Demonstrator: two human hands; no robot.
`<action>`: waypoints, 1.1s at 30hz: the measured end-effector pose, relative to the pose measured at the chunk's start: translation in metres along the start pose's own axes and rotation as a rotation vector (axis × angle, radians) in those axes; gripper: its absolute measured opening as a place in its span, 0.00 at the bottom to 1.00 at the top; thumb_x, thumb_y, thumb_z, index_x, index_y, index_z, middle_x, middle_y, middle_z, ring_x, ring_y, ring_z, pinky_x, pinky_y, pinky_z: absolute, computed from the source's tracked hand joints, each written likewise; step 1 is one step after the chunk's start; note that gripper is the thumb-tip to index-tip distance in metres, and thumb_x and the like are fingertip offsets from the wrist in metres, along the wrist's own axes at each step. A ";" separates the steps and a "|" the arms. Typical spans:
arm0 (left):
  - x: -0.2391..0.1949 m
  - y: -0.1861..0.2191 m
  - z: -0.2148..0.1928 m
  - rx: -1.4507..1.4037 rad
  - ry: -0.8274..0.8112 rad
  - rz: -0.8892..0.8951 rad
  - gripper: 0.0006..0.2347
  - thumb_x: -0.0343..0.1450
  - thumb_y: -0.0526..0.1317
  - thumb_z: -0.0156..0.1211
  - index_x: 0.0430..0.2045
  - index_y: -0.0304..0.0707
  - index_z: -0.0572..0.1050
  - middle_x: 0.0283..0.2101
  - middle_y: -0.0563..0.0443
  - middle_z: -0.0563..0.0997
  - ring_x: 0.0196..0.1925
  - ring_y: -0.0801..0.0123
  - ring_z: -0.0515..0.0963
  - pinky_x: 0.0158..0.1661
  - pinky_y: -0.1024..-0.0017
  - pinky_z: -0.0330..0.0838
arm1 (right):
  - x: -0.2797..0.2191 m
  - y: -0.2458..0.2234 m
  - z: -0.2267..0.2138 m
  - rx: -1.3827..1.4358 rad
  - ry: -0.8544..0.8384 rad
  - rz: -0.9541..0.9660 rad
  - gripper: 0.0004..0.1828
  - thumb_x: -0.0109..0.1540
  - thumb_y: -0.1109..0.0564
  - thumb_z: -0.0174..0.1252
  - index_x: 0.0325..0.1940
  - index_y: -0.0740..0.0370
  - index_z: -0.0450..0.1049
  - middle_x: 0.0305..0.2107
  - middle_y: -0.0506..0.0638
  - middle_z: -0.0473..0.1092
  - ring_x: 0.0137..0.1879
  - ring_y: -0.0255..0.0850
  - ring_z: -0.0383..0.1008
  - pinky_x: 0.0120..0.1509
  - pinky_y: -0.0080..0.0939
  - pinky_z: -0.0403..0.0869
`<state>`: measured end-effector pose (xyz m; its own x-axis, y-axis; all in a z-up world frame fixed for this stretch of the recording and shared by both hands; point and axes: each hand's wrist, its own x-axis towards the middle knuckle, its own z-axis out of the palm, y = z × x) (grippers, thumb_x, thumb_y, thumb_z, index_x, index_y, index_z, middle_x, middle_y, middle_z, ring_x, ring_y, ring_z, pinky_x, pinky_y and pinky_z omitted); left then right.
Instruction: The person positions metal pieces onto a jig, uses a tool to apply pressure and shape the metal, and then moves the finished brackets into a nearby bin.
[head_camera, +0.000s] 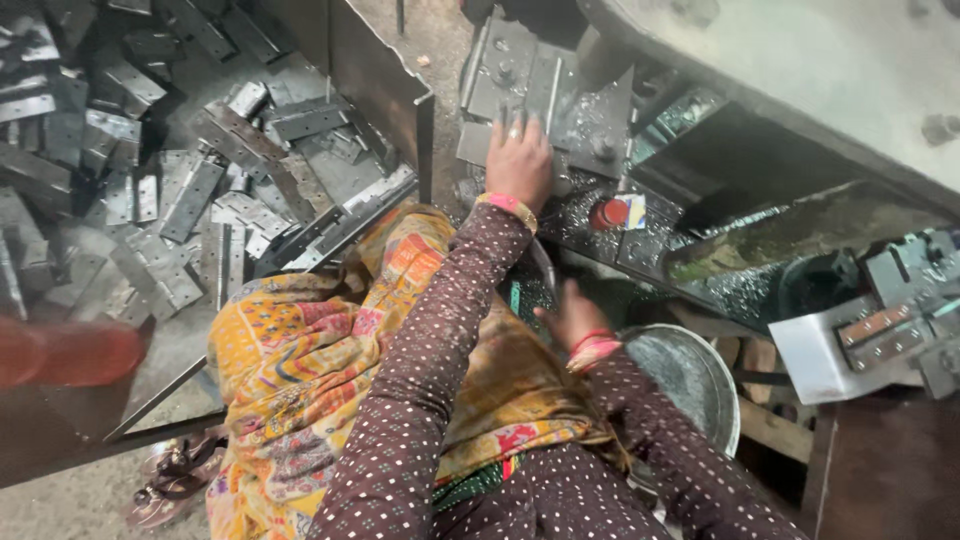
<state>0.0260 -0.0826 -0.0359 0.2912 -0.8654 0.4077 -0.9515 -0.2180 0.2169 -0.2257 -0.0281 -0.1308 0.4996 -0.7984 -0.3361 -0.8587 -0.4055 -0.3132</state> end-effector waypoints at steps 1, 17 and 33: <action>0.003 -0.002 0.000 0.032 -0.047 0.006 0.13 0.72 0.39 0.53 0.46 0.34 0.80 0.60 0.39 0.75 0.70 0.47 0.68 0.71 0.48 0.52 | 0.004 -0.001 -0.017 -0.043 0.004 -0.040 0.37 0.57 0.37 0.66 0.56 0.67 0.64 0.31 0.69 0.75 0.38 0.68 0.77 0.39 0.65 0.75; 0.040 -0.017 0.019 0.005 -0.100 0.014 0.15 0.72 0.40 0.49 0.47 0.35 0.80 0.65 0.43 0.72 0.70 0.55 0.65 0.70 0.43 0.43 | -0.012 -0.009 -0.014 -0.114 -0.013 0.026 0.43 0.59 0.32 0.65 0.63 0.64 0.60 0.34 0.69 0.76 0.42 0.66 0.77 0.45 0.61 0.75; -0.089 0.003 -0.078 -0.283 0.240 0.348 0.07 0.71 0.38 0.56 0.41 0.39 0.75 0.52 0.48 0.76 0.58 0.56 0.76 0.64 0.44 0.64 | -0.039 -0.065 -0.101 0.289 0.763 -0.341 0.34 0.59 0.57 0.72 0.64 0.62 0.64 0.58 0.62 0.63 0.59 0.57 0.72 0.64 0.51 0.73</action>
<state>0.0043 0.0289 -0.0026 0.0076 -0.7297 0.6837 -0.9420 0.2242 0.2498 -0.2005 -0.0155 -0.0076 0.4223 -0.7757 0.4689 -0.5629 -0.6299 -0.5351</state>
